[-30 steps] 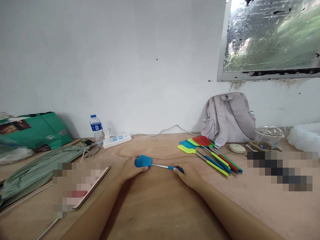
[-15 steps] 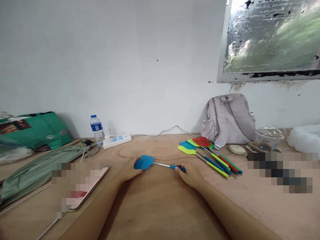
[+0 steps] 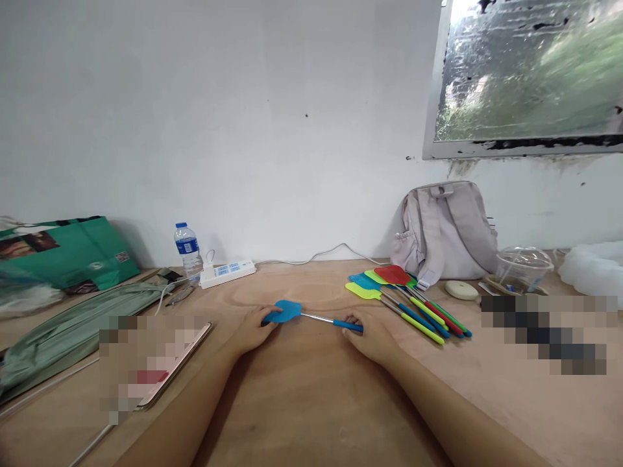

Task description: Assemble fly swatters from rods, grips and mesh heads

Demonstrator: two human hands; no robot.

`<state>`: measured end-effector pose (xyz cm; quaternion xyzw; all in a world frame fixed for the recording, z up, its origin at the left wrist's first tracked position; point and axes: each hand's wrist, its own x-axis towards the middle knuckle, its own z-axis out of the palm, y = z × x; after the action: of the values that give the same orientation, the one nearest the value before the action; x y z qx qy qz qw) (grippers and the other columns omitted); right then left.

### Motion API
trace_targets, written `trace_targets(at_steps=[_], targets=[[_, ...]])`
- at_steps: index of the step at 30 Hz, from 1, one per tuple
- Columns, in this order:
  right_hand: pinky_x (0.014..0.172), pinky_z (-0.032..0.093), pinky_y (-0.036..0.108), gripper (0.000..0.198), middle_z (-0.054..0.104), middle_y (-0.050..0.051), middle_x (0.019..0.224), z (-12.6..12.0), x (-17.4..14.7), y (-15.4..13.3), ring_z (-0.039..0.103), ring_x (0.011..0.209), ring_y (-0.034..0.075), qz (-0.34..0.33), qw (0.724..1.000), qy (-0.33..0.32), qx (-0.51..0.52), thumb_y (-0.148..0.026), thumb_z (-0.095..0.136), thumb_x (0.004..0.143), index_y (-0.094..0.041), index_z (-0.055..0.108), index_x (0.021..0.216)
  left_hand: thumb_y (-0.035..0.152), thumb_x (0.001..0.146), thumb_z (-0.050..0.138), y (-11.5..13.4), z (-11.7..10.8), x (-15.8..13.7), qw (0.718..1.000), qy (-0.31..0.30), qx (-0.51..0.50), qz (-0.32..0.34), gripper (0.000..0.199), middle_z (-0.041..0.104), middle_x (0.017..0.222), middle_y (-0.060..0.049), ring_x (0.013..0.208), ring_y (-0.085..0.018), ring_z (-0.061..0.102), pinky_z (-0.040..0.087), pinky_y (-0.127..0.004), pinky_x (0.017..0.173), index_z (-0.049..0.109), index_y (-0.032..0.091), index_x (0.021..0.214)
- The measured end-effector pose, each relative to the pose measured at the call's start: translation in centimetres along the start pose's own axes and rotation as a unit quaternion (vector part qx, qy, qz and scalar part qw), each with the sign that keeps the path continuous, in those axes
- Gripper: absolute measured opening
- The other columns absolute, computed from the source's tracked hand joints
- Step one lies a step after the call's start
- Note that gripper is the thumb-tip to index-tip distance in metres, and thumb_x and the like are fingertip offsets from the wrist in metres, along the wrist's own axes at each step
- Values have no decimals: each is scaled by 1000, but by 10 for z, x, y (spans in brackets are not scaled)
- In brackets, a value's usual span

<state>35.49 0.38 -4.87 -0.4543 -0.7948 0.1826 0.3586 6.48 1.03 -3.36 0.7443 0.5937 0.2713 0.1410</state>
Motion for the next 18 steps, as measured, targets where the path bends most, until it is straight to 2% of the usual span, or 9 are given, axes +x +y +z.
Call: trace_targets(at_steps=[6,9,13,15,18], targets=[[71,45,31,21,65,2,81,-4,-1,-6,59,77,19,-4,1000,-6,-3,-18,51,65,-20,61,82,8,63,43,-11,4,6,994,49,-88,31,33,60,100,-4,100,-19,51,39,-33,89,60,22,88],[72,45,31,21,66,3,83,-5,-1,-5,59,80,20,-6,1000,-1,-9,-18,50,64,-20,62,81,12,64,46,-17,6,10,987,82,-133,25,25,61,96,-4,96,-19,54,42,-33,85,57,20,85],[71,45,31,21,66,4,86,-7,1,-1,59,82,20,-5,1000,12,-17,-17,51,62,-19,64,79,23,63,56,-19,3,11,981,110,-157,13,24,61,89,-3,85,-18,56,45,-31,76,52,18,86],[67,46,30,21,66,4,84,-8,2,2,59,77,20,6,1000,17,-10,-18,51,63,-18,64,80,32,60,62,-17,-1,9,976,105,-190,-10,28,61,81,-1,77,-17,57,45,-30,71,52,18,83],[64,46,29,21,66,4,80,-12,2,4,59,72,19,20,1000,18,13,-21,53,65,-18,65,82,40,58,66,-10,-6,3,956,34,-287,-53,34,63,75,0,73,-18,59,46,-31,68,55,17,80]])
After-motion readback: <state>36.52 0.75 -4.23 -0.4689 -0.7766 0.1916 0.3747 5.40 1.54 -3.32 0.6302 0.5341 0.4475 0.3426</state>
